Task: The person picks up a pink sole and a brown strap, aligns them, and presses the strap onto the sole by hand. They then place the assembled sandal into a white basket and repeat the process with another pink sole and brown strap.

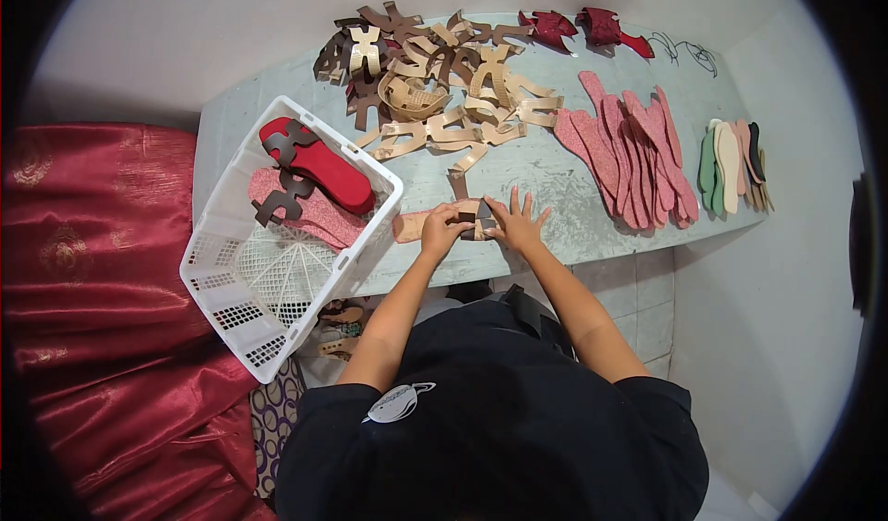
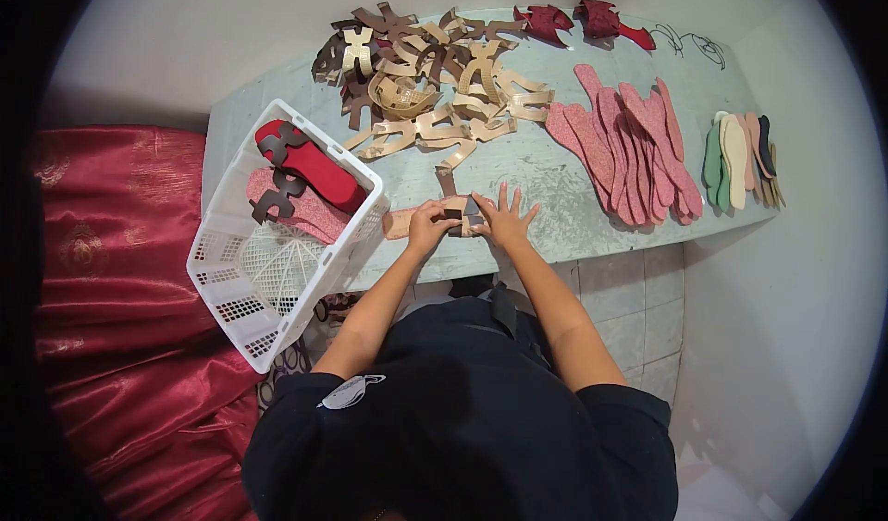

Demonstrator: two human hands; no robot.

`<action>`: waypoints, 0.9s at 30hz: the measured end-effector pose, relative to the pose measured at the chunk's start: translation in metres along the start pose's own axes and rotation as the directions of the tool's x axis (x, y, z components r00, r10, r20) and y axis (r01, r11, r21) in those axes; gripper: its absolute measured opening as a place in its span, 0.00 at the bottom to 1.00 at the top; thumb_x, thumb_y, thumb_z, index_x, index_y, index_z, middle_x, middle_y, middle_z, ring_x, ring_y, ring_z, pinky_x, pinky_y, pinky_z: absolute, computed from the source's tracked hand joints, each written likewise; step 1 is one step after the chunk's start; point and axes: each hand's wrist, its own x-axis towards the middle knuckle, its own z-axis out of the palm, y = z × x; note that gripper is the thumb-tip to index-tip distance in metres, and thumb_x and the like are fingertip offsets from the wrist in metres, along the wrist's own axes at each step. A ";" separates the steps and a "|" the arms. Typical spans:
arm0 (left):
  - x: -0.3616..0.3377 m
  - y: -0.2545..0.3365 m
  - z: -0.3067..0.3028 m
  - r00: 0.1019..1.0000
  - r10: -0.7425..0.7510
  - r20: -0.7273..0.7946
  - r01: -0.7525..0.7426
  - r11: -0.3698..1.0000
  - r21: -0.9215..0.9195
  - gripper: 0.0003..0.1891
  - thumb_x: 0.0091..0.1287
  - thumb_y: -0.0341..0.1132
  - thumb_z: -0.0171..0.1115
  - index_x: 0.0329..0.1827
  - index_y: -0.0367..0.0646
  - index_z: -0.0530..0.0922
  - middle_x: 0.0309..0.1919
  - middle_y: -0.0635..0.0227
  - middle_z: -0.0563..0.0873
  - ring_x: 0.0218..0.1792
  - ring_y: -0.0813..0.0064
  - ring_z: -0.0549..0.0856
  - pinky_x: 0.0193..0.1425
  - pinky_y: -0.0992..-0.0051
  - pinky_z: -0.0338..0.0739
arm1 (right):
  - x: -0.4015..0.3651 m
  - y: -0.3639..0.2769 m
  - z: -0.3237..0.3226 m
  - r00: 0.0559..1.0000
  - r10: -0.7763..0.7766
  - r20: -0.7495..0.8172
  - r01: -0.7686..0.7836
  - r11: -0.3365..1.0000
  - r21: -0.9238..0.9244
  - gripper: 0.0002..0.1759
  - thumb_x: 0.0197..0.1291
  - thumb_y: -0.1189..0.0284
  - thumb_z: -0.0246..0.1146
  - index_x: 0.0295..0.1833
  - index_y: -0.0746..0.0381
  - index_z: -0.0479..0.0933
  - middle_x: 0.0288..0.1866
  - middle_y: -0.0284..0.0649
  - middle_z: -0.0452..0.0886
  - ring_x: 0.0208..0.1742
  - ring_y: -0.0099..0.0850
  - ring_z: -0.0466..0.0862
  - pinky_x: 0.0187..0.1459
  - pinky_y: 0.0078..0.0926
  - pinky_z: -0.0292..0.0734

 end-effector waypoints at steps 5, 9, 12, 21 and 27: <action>0.001 0.003 0.001 0.999 -0.044 -0.002 0.044 0.997 0.056 0.15 0.39 0.32 0.73 0.21 0.33 0.74 0.28 0.64 0.78 0.30 0.70 0.79 0.36 0.75 0.73 | -0.001 0.000 -0.001 1.000 -0.003 -0.002 0.003 1.000 0.006 0.41 0.47 0.44 0.57 0.65 0.23 0.43 0.73 0.44 0.33 0.71 0.52 0.36 0.54 0.76 0.27; 0.001 0.006 0.001 0.998 -0.048 -0.031 0.049 0.998 0.049 0.15 0.38 0.32 0.73 0.23 0.33 0.76 0.28 0.64 0.78 0.30 0.69 0.79 0.36 0.75 0.73 | -0.001 -0.001 -0.001 1.000 -0.010 -0.012 0.011 1.000 0.027 0.41 0.47 0.44 0.58 0.65 0.23 0.44 0.73 0.45 0.33 0.71 0.52 0.36 0.54 0.75 0.28; 0.000 0.006 0.004 0.997 -0.051 -0.056 0.053 0.998 0.036 0.14 0.38 0.32 0.73 0.24 0.34 0.77 0.28 0.65 0.79 0.31 0.69 0.79 0.36 0.74 0.73 | -0.001 0.000 -0.001 1.000 -0.013 -0.012 0.013 0.999 0.036 0.41 0.47 0.44 0.58 0.66 0.23 0.45 0.73 0.45 0.33 0.71 0.53 0.36 0.54 0.76 0.28; -0.001 0.006 0.011 0.987 -0.079 -0.139 0.072 0.996 -0.055 0.15 0.37 0.30 0.73 0.28 0.35 0.78 0.31 0.65 0.78 0.33 0.70 0.80 0.37 0.74 0.74 | -0.002 0.001 -0.003 0.999 -0.040 -0.013 0.040 0.999 0.000 0.41 0.48 0.43 0.56 0.66 0.25 0.44 0.72 0.46 0.32 0.70 0.56 0.37 0.54 0.77 0.31; -0.003 0.016 0.010 0.981 -0.077 -0.177 0.087 0.995 0.047 0.20 0.36 0.28 0.73 0.34 0.37 0.76 0.36 0.66 0.77 0.38 0.70 0.79 0.41 0.74 0.75 | -0.002 0.001 -0.003 0.999 -0.033 0.001 0.033 0.999 -0.013 0.41 0.48 0.42 0.55 0.67 0.26 0.43 0.72 0.47 0.32 0.70 0.56 0.37 0.53 0.77 0.31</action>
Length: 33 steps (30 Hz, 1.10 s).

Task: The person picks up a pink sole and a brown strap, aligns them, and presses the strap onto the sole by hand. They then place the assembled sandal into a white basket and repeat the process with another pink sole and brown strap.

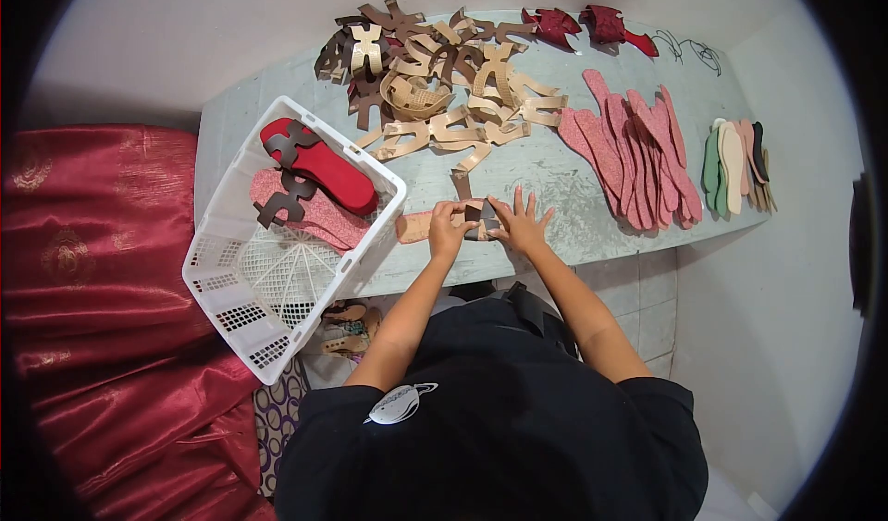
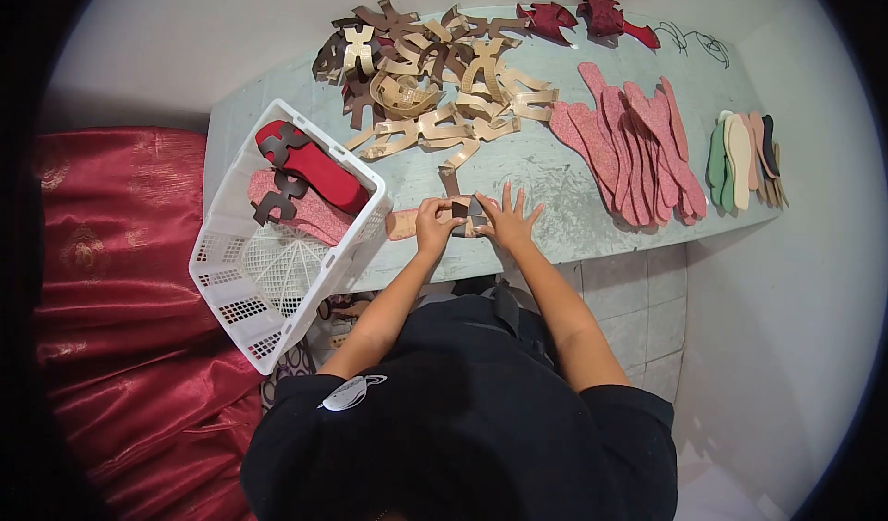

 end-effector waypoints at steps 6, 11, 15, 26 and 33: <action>-0.001 0.002 0.001 1.000 0.007 -0.022 -0.008 0.999 -0.046 0.21 0.36 0.27 0.73 0.36 0.37 0.76 0.39 0.65 0.76 0.41 0.69 0.78 0.45 0.73 0.75 | 0.000 0.001 0.002 1.000 -0.004 -0.004 0.004 1.000 -0.001 0.41 0.48 0.41 0.54 0.67 0.26 0.42 0.72 0.47 0.32 0.70 0.56 0.37 0.54 0.76 0.31; -0.003 0.009 -0.001 0.999 -0.017 -0.033 0.014 0.994 -0.105 0.25 0.38 0.27 0.72 0.44 0.42 0.77 0.39 0.64 0.75 0.43 0.67 0.77 0.47 0.72 0.74 | 0.001 0.002 0.004 1.000 -0.026 -0.018 0.025 0.999 -0.038 0.40 0.49 0.40 0.52 0.67 0.26 0.42 0.72 0.48 0.33 0.70 0.56 0.37 0.54 0.76 0.31; -0.007 0.002 -0.002 0.986 0.163 0.037 -0.166 0.976 0.142 0.22 0.44 0.31 0.69 0.47 0.48 0.79 0.47 0.62 0.75 0.48 0.64 0.75 0.50 0.72 0.72 | 0.001 0.004 0.004 0.997 -0.060 -0.048 0.054 0.991 -0.120 0.40 0.49 0.39 0.49 0.67 0.27 0.42 0.72 0.47 0.35 0.71 0.54 0.39 0.54 0.76 0.31; -0.009 -0.009 -0.002 0.921 0.360 0.148 -0.389 0.852 0.350 0.15 0.50 0.37 0.63 0.42 0.46 0.80 0.56 0.72 0.73 0.52 0.63 0.72 0.52 0.70 0.71 | 0.011 0.021 0.014 0.924 -0.352 -0.151 0.313 0.921 -0.230 0.42 0.51 0.39 0.46 0.70 0.44 0.44 0.72 0.24 0.43 0.72 0.40 0.40 0.58 0.72 0.27; -0.009 -0.011 -0.003 0.884 0.445 0.142 -0.461 0.783 0.417 0.16 0.51 0.38 0.63 0.42 0.44 0.79 0.54 0.71 0.74 0.52 0.65 0.72 0.52 0.72 0.72 | 0.014 0.023 0.015 0.907 -0.377 -0.188 0.327 0.912 -0.250 0.43 0.50 0.38 0.45 0.69 0.44 0.47 0.72 0.24 0.45 0.72 0.40 0.41 0.58 0.71 0.25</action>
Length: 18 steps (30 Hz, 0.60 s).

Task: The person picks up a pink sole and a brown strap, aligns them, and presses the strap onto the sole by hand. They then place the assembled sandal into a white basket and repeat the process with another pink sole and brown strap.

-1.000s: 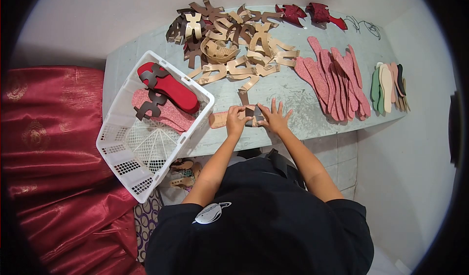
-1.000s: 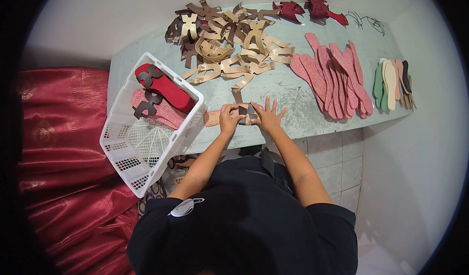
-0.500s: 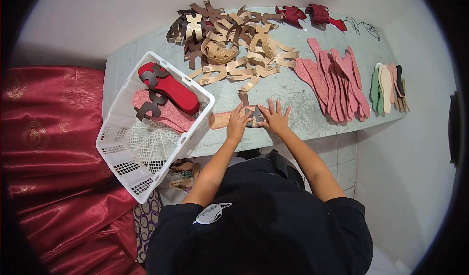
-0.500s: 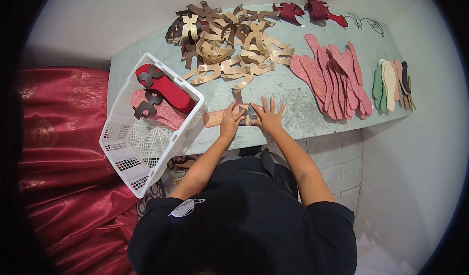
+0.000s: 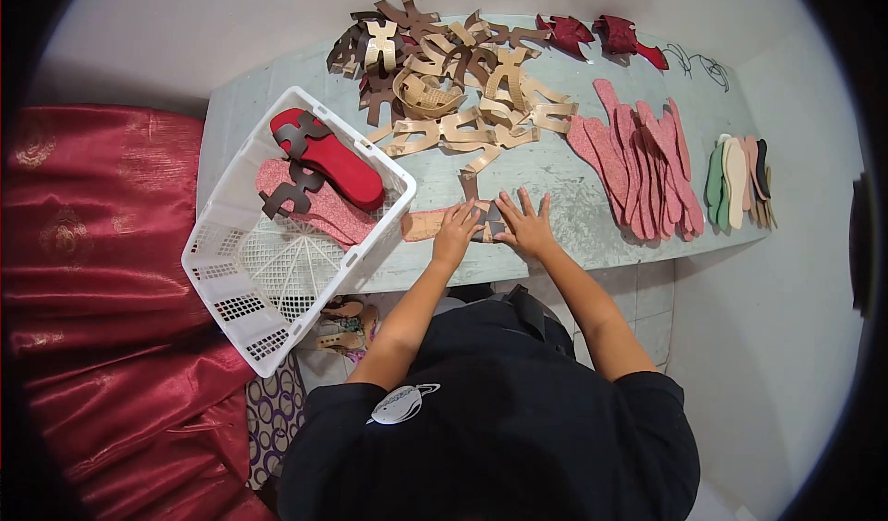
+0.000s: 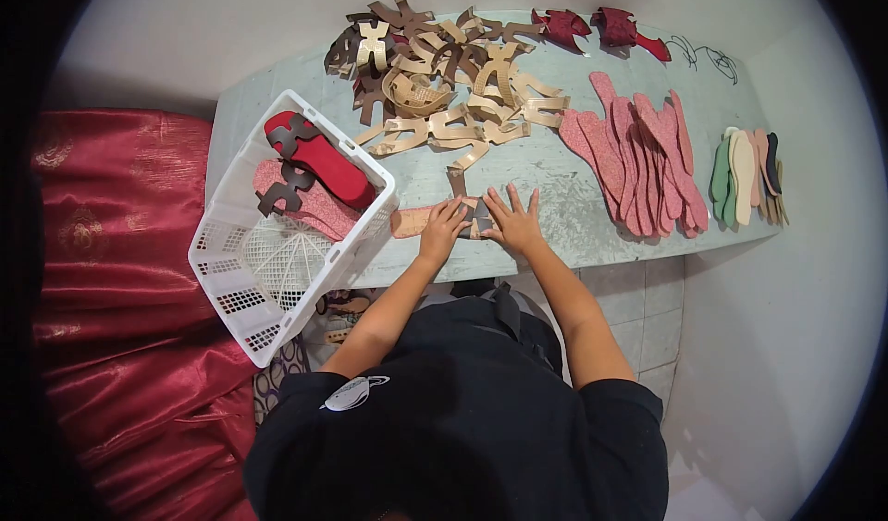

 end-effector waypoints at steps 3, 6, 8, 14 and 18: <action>0.000 0.001 0.000 1.000 -0.021 0.010 0.021 0.999 -0.030 0.15 0.52 0.37 0.62 0.43 0.43 0.79 0.54 0.70 0.74 0.52 0.63 0.72 0.53 0.70 0.71 | 0.000 0.002 0.002 0.999 -0.009 -0.032 0.008 1.000 -0.011 0.43 0.49 0.37 0.45 0.69 0.44 0.48 0.72 0.24 0.46 0.72 0.40 0.41 0.58 0.71 0.25; -0.001 0.003 -0.001 0.998 -0.049 0.024 0.050 0.998 -0.048 0.15 0.53 0.35 0.62 0.44 0.43 0.79 0.54 0.69 0.75 0.53 0.62 0.71 0.53 0.69 0.70 | 0.000 0.003 0.005 0.999 -0.014 -0.051 0.014 1.000 -0.018 0.43 0.48 0.36 0.45 0.69 0.44 0.49 0.72 0.25 0.46 0.72 0.40 0.42 0.58 0.72 0.26; 0.000 0.003 -0.001 0.998 -0.052 0.027 0.053 0.997 -0.048 0.15 0.53 0.35 0.61 0.44 0.42 0.78 0.54 0.69 0.75 0.53 0.62 0.71 0.53 0.69 0.70 | 0.000 0.004 0.008 0.998 -0.013 -0.068 0.012 1.000 -0.022 0.43 0.48 0.36 0.44 0.69 0.43 0.49 0.72 0.25 0.46 0.72 0.40 0.42 0.58 0.72 0.26; -0.001 0.001 0.001 0.999 -0.048 0.014 0.049 0.998 -0.045 0.15 0.53 0.35 0.61 0.44 0.42 0.78 0.54 0.69 0.75 0.53 0.63 0.72 0.53 0.70 0.71 | -0.001 0.003 0.004 0.999 0.002 -0.048 -0.003 1.000 -0.028 0.43 0.48 0.36 0.44 0.69 0.43 0.50 0.72 0.26 0.46 0.72 0.40 0.41 0.58 0.72 0.26; -0.002 0.000 0.001 1.000 -0.010 -0.008 0.010 1.000 -0.010 0.15 0.52 0.36 0.62 0.42 0.42 0.78 0.53 0.68 0.75 0.52 0.64 0.72 0.52 0.71 0.71 | -0.001 0.001 -0.004 1.000 0.012 -0.002 -0.012 0.999 -0.036 0.42 0.49 0.36 0.44 0.69 0.43 0.50 0.72 0.27 0.45 0.72 0.40 0.41 0.58 0.72 0.26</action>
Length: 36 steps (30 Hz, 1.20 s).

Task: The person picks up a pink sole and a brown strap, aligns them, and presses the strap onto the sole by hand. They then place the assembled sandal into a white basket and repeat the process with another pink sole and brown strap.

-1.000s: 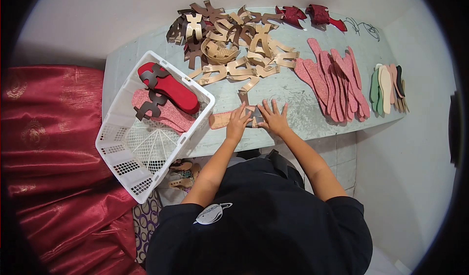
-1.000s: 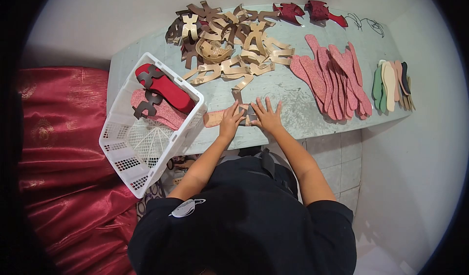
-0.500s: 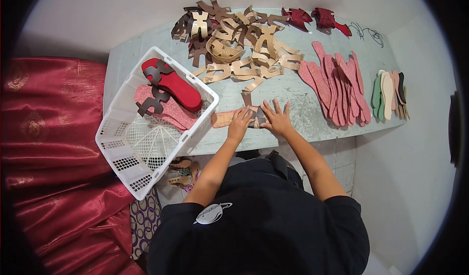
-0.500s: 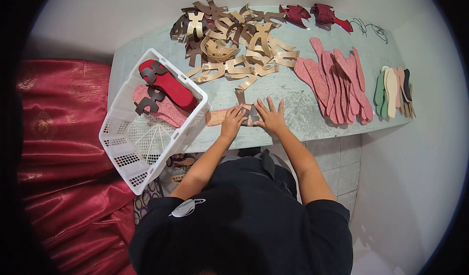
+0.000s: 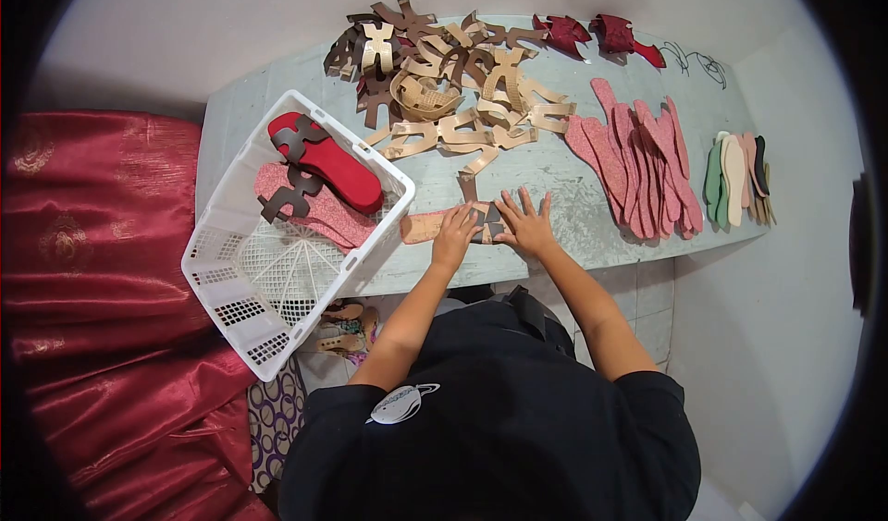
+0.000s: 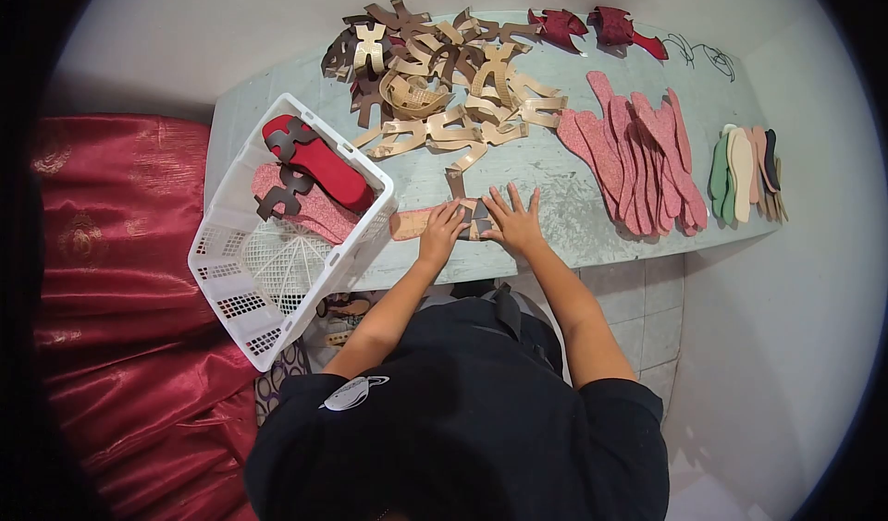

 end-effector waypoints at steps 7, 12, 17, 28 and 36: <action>0.001 0.001 -0.002 1.000 -0.002 0.014 0.002 1.000 0.009 0.14 0.53 0.36 0.61 0.43 0.43 0.79 0.54 0.69 0.74 0.51 0.64 0.73 0.51 0.71 0.72 | -0.001 -0.002 0.005 0.999 0.012 -0.051 -0.012 1.000 -0.008 0.41 0.49 0.37 0.44 0.68 0.42 0.50 0.72 0.27 0.46 0.72 0.40 0.42 0.57 0.72 0.27; 0.005 0.000 -0.004 0.998 0.035 0.054 -0.036 0.999 0.015 0.15 0.52 0.37 0.62 0.43 0.45 0.78 0.57 0.71 0.72 0.53 0.64 0.72 0.50 0.70 0.73 | -0.002 -0.005 0.011 0.989 -0.038 -0.145 0.028 0.997 -0.070 0.42 0.49 0.39 0.46 0.68 0.47 0.53 0.71 0.28 0.50 0.72 0.38 0.45 0.57 0.73 0.31; 0.007 -0.006 -0.008 0.990 0.113 0.086 -0.112 0.994 -0.007 0.16 0.52 0.37 0.63 0.45 0.46 0.78 0.60 0.69 0.68 0.55 0.61 0.70 0.51 0.70 0.73 | -0.002 -0.007 0.012 0.968 -0.138 -0.208 0.115 0.986 -0.118 0.41 0.49 0.43 0.50 0.66 0.52 0.56 0.69 0.28 0.53 0.71 0.35 0.47 0.59 0.71 0.33; 0.012 -0.013 -0.014 0.965 0.165 0.202 -0.159 0.986 -0.044 0.21 0.49 0.40 0.64 0.48 0.47 0.77 0.60 0.61 0.67 0.56 0.60 0.69 0.55 0.68 0.69 | -0.007 -0.005 0.018 0.960 -0.158 -0.232 0.154 0.987 -0.039 0.35 0.52 0.48 0.51 0.64 0.53 0.59 0.68 0.30 0.57 0.69 0.31 0.54 0.59 0.70 0.35; 0.014 -0.007 -0.017 0.992 -0.041 0.120 0.062 0.982 -0.176 0.27 0.41 0.39 0.70 0.49 0.49 0.75 0.57 0.61 0.69 0.55 0.58 0.69 0.56 0.65 0.66 | -0.011 -0.009 0.022 0.943 -0.140 -0.303 0.138 0.990 -0.028 0.34 0.53 0.50 0.52 0.65 0.51 0.58 0.67 0.31 0.57 0.68 0.32 0.56 0.59 0.70 0.37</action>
